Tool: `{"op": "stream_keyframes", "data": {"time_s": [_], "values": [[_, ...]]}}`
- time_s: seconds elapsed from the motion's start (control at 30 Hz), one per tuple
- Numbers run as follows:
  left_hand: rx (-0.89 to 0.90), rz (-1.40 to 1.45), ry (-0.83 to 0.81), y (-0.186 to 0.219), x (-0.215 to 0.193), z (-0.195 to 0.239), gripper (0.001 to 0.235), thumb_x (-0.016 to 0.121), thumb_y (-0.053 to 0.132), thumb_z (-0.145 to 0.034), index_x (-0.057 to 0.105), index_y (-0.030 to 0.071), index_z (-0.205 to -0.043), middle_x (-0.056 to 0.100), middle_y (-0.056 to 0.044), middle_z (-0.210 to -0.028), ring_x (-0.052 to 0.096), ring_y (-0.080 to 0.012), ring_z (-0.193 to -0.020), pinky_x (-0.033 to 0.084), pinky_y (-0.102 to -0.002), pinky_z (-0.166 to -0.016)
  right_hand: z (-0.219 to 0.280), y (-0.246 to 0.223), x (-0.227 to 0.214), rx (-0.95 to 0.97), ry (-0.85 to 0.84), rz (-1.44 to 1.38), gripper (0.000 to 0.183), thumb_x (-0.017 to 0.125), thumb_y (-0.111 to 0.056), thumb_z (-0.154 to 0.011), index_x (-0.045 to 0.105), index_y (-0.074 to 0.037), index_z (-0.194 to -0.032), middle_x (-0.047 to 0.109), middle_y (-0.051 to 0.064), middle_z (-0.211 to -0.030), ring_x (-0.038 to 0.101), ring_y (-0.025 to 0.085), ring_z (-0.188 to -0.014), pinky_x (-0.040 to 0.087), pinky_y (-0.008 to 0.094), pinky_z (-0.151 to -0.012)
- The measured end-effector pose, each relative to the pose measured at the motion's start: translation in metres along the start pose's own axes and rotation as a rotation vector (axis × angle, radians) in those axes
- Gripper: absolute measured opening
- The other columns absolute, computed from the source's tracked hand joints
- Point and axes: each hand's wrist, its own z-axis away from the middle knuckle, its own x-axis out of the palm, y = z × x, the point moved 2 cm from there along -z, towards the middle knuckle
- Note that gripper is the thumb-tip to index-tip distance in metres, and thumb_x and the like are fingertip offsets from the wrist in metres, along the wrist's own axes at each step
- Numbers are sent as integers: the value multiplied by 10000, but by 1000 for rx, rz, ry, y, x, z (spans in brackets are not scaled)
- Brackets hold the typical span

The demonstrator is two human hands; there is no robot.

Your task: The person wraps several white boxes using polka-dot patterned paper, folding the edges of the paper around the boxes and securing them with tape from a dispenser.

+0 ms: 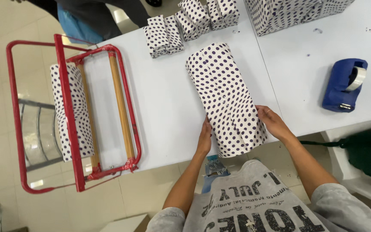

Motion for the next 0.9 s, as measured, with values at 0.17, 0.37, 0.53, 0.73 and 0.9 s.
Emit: {"op": "stream_keyframes", "data": {"time_s": [0.17, 0.37, 0.53, 0.73, 0.9], "values": [[-10, 48, 115, -19, 31, 22, 824, 228, 724, -1116, 249, 243, -1785, 352, -192, -1787, 363, -454, -1612, 362, -570, -1300, -1, 52, -19, -90, -103, -9, 646, 539, -557, -1135, 583, -82, -1570, 621, 280, -1508, 583, 458, -1428, 447, 616, -1178], [-57, 14, 239, -61, 71, 59, 1034, 166, 911, -1029, 355, 200, -1754, 412, -217, -1747, 453, -486, -1546, 431, -555, -1246, 21, 113, -53, -112, -205, -79, 474, 558, -352, -1166, 628, -78, -1546, 664, 268, -1413, 713, 396, -1153, 579, 525, -1013], [-161, -20, 324, -159, 69, 70, 1021, 155, 887, -1090, 512, 127, -1670, 576, -229, -1611, 626, -445, -1389, 566, -492, -1075, 41, 159, -72, -98, -304, 118, 433, 673, -265, -1095, 710, -45, -1465, 736, 331, -1346, 773, 483, -1125, 597, 583, -996], [-52, -288, 396, -160, 41, 74, 512, 491, 520, -1169, 673, 182, -1507, 712, -150, -1450, 681, -379, -1328, 536, -489, -1105, 33, 172, -80, -110, -231, 312, 489, 693, -141, -1040, 690, -118, -1528, 786, 239, -1343, 802, 406, -1131, 620, 536, -975], [60, -899, 286, -118, 23, 46, 547, 539, 313, -1100, 498, 277, -1645, 537, -76, -1669, 526, -369, -1505, 426, -525, -1208, 15, 146, -59, -232, -124, 497, 593, 638, -138, -1063, 549, -71, -1645, 610, 260, -1595, 575, 485, -1477, 479, 621, -1238]]}}
